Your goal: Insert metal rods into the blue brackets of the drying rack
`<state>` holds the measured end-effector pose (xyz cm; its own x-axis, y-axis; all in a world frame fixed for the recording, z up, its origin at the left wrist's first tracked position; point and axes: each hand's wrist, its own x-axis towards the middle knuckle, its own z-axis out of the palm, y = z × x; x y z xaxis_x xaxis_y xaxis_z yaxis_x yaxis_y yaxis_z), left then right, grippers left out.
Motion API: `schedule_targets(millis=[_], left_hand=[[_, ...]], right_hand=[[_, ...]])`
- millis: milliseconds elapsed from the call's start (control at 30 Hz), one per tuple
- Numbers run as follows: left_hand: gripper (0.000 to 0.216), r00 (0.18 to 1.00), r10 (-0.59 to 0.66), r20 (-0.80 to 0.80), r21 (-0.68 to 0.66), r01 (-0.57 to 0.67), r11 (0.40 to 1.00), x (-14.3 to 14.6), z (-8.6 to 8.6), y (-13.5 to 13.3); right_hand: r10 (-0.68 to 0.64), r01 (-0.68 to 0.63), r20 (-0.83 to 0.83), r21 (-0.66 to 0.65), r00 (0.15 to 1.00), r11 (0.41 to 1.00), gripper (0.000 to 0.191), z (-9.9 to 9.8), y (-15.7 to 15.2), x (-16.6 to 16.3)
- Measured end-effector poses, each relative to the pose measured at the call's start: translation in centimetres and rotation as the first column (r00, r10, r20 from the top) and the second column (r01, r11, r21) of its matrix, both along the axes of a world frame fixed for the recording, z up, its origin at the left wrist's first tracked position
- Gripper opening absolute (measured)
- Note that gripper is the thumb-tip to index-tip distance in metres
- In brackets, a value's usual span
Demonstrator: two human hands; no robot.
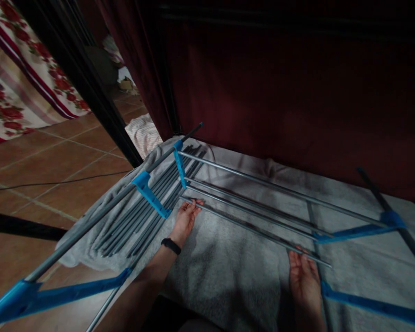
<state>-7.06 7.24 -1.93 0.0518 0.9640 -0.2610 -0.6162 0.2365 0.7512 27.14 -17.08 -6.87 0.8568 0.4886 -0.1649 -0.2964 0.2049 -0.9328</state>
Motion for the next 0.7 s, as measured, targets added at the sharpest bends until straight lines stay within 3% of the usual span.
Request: schedule_targets(millis=[333,700], left_hand=[[0.01,0.999,0.052,0.012,-0.082,-0.051,0.995,0.2,1.2,0.4],[0.026,0.988,0.083,-0.133,-0.159,-0.104,0.982,1.2,3.0,0.9]], right_hand=[[-0.082,0.112,-0.192,0.151,0.978,0.982,0.019,1.9,1.5,-0.9],[-0.134,0.175,-0.195,0.206,0.971,0.963,0.021,2.4,2.4,-1.3]])
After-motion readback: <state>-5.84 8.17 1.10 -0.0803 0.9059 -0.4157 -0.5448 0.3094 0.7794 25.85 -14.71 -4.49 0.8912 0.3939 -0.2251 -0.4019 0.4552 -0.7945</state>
